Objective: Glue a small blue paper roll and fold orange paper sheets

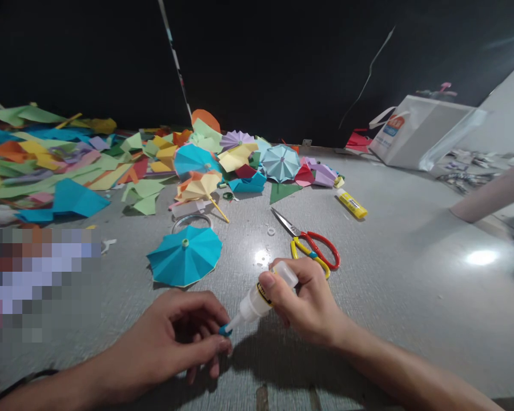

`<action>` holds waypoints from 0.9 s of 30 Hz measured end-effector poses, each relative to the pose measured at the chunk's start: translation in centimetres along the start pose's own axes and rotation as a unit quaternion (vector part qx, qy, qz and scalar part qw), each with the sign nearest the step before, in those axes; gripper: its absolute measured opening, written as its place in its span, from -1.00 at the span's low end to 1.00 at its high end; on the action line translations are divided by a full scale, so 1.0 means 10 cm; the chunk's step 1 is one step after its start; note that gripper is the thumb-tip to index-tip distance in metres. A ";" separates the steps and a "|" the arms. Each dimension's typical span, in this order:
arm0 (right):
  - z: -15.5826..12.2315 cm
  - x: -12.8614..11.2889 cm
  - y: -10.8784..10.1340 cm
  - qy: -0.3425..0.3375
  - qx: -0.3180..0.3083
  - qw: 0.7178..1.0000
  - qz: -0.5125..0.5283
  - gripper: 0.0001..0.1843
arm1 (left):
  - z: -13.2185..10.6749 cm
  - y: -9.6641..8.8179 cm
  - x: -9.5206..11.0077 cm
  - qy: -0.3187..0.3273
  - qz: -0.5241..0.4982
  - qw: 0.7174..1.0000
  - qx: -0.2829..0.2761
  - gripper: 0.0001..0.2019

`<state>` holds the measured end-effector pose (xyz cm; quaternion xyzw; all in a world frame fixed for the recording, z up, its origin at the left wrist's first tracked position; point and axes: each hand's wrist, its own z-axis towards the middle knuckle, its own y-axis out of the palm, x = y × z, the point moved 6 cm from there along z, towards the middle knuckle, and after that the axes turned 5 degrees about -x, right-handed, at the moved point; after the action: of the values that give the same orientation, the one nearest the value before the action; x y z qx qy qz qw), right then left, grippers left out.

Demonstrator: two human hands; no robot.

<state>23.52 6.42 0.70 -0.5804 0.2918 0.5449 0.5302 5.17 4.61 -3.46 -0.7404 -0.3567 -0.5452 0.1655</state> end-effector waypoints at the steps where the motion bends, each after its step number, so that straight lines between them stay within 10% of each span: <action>1: 0.00 -0.01 0.00 -0.001 0.000 1.000 -0.003 -0.36 | 0.00 0.00 0.00 0.000 0.005 1.000 -0.002 -0.74; 27: 0.00 -0.03 -0.02 -0.006 -0.001 1.000 0.010 -0.39 | -0.03 0.00 0.06 0.020 0.021 0.999 0.017 -0.77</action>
<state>23.63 6.38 1.07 -0.5746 0.2943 0.5538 0.5258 5.10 4.61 -2.79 -0.7334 -0.3470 -0.5507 0.1963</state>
